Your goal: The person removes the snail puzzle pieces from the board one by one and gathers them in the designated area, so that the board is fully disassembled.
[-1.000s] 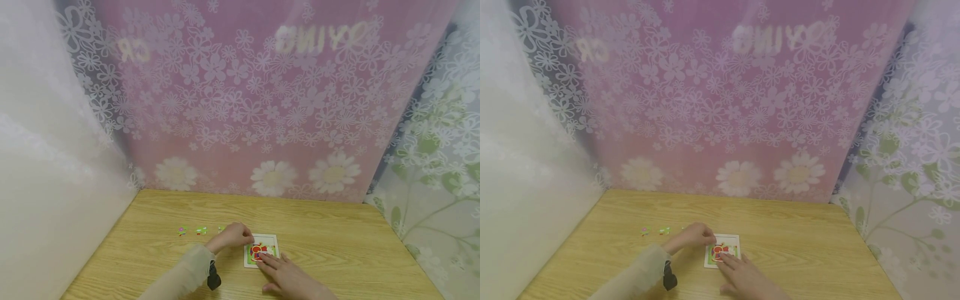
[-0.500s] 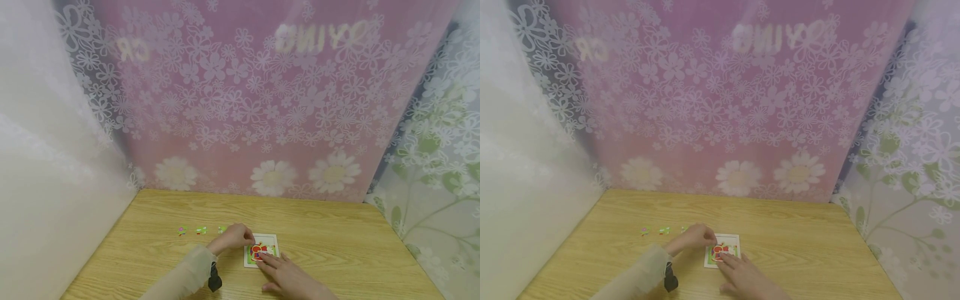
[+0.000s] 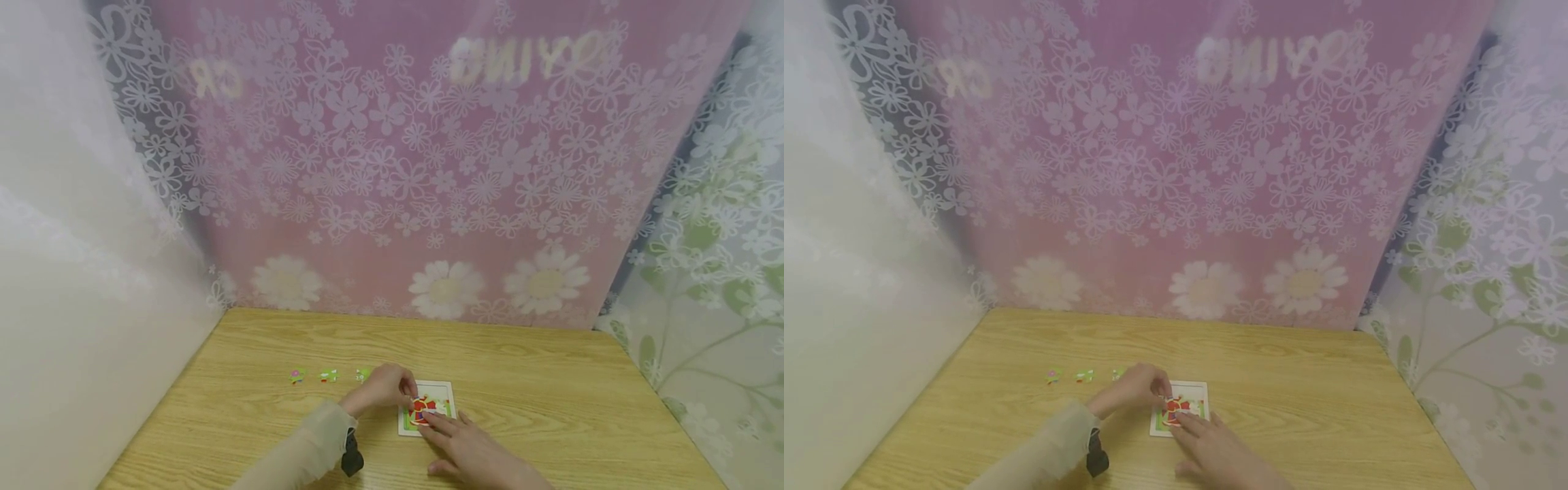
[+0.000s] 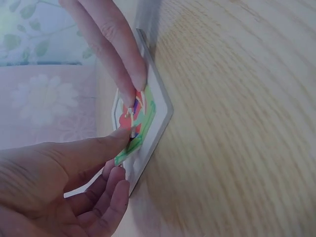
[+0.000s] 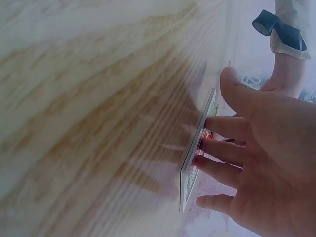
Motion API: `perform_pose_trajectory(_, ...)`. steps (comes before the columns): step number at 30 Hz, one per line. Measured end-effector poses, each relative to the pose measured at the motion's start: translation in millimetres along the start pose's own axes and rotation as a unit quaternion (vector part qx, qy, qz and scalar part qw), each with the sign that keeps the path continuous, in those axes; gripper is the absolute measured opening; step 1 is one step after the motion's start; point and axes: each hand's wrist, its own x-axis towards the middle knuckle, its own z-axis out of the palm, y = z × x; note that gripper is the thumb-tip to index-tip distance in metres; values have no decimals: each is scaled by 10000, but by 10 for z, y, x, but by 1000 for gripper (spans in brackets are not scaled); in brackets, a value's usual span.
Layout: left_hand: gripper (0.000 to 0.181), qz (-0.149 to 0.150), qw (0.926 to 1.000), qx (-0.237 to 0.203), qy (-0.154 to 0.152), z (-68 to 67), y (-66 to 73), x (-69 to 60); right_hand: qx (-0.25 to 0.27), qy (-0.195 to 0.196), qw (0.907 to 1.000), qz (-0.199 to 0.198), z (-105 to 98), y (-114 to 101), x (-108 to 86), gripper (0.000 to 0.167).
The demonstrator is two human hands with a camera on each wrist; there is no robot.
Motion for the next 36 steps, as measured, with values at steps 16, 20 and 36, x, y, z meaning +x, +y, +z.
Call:
perform_pose_trajectory(16, 8, -307, 9947, -975, -93, -56, -27, -59, -201, -22, 9998, -2, 4, -8, 8, 68)
perform_pose_trajectory(20, 7, -316, 9938, -1062, -78, -77, -24, -81, -346, 79, 9993, -83, 0, -4, 6, 67)
perform_pose_trajectory(36, 6, -90, 9915, -1286, 187, -97, -69, -177, -242, 22, 9997, -21, 4, -16, 7, 69)
